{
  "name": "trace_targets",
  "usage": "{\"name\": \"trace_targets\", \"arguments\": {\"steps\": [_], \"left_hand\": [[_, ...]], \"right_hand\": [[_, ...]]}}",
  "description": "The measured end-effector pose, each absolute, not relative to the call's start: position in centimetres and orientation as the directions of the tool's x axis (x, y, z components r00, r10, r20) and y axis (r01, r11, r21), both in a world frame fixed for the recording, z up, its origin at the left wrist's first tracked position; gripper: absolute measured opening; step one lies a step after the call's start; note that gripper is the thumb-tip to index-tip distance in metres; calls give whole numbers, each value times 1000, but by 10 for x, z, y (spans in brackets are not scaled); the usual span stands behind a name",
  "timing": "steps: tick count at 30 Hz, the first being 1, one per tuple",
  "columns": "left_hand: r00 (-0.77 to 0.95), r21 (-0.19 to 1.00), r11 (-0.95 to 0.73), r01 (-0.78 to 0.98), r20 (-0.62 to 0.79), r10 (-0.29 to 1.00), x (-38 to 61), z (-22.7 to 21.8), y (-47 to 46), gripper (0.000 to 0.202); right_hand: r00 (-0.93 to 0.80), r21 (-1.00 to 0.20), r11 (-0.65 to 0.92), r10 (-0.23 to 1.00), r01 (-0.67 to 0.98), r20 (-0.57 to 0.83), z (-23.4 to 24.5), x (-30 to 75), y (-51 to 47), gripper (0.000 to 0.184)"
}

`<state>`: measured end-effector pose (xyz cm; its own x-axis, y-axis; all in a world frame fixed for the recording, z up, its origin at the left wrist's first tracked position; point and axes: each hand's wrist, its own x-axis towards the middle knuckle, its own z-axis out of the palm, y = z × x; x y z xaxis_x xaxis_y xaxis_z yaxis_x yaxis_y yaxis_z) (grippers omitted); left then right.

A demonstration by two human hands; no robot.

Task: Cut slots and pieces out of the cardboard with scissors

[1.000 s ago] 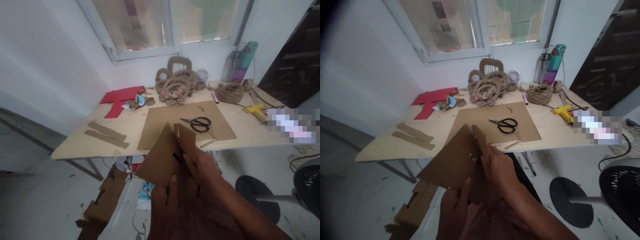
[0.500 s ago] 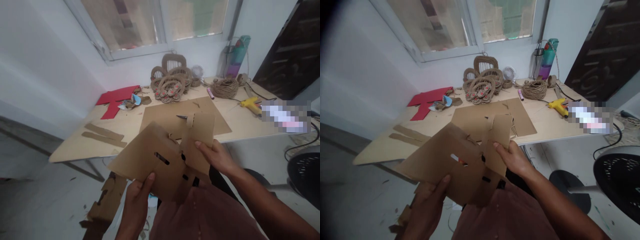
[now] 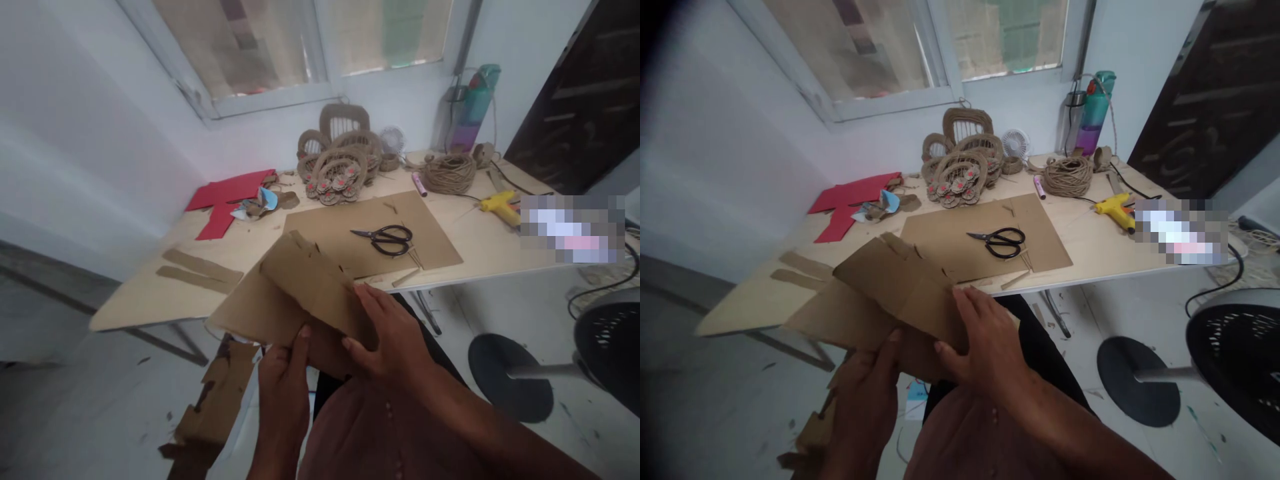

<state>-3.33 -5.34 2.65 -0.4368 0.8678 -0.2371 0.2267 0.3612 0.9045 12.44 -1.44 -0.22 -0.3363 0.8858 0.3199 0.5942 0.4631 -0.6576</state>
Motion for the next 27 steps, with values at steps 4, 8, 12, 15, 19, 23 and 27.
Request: {"name": "trace_targets", "arguments": {"steps": [4,8,12,15,19,23,27], "left_hand": [[-597,908,337,248,-130,791,-25,27,-56,26],[-587,929,330,167,-175,790,-12,18,-62,27],[-559,945,321,55,-237,794,5,1,-72,34],[-570,951,307,23,-240,786,6,-5,-77,43],[-580,945,328,-16,-276,766,-4,-2,-81,52],[-590,949,314,-43,-277,758,-11,1,-83,53],[-580,939,331,-97,-323,748,-15,2,-86,58]], "right_hand": [[-353,-576,512,859,637,372,-6,117,-13,60],[-336,-665,463,886,586,321,-9,117,-11,44],[-332,-735,427,900,527,285,-5,115,-10,40],[-361,-808,386,903,445,232,4,121,-9,35],[-422,-910,270,898,315,120,14,139,-4,32],[-468,-983,64,883,172,-24,17,153,1,36],[-499,-994,-74,860,81,-105,19,159,6,33]]}}
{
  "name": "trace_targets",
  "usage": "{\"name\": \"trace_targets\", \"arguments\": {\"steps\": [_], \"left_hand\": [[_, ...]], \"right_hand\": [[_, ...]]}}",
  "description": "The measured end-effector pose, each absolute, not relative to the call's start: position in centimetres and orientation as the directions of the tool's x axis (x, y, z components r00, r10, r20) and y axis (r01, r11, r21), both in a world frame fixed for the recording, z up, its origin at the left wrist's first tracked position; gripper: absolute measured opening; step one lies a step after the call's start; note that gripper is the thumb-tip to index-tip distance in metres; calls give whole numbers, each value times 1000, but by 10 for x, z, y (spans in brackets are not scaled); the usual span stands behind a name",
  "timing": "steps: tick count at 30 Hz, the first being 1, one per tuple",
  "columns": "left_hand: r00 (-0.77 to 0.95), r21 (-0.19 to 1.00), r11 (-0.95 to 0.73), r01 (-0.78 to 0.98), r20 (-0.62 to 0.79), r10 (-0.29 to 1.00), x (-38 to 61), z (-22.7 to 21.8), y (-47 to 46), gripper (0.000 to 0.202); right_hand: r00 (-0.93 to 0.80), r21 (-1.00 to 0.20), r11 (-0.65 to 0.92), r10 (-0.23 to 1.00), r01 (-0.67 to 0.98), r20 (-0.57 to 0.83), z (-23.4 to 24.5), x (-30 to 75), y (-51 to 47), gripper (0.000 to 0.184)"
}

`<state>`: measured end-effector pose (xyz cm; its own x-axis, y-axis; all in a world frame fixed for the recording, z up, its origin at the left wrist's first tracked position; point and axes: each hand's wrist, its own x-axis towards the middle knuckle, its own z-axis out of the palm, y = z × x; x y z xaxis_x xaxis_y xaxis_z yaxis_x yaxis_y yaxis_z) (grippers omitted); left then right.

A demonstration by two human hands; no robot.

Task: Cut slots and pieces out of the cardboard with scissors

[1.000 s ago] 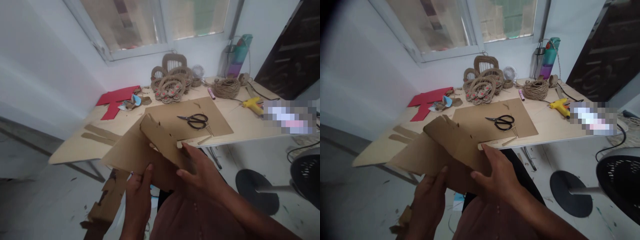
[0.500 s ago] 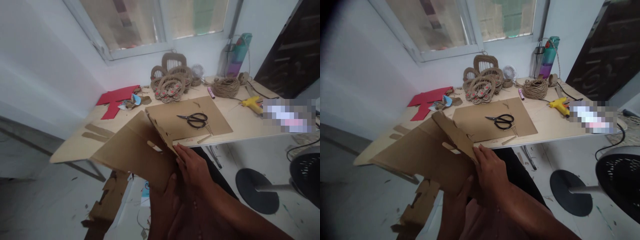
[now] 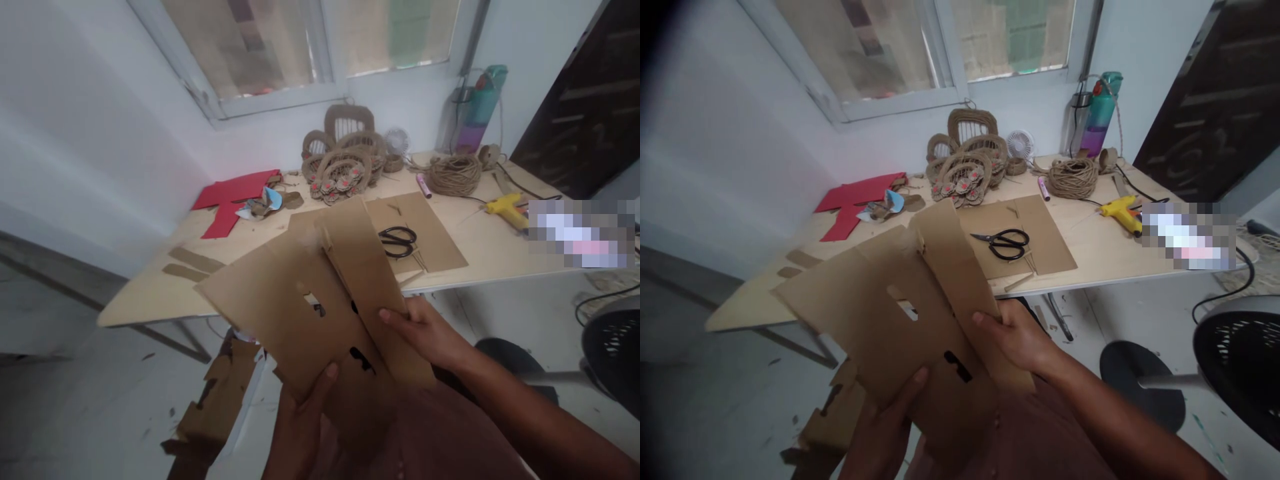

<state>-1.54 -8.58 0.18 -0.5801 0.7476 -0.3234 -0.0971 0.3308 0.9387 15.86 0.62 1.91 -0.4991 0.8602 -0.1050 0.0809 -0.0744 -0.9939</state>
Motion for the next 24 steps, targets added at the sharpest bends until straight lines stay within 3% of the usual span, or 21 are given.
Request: {"name": "trace_targets", "arguments": {"steps": [4,9,20,24], "left_hand": [[-558,915,338,-220,-402,726,-18,7,-88,61],[-548,915,306,-263,-402,733,-24,18,-90,56],[-510,879,385,-283,-478,715,-7,11,-87,41],[-581,881,458,-114,-433,689,3,3,-89,32]], "right_hand": [[-517,-980,-198,839,-3,-168,23,161,7,32],[-434,-881,-410,856,-235,-282,22,165,8,30],[-276,-912,-324,927,-252,-254,30,145,7,31],[-310,-957,-262,927,-128,-212,29,147,0,26]]}}
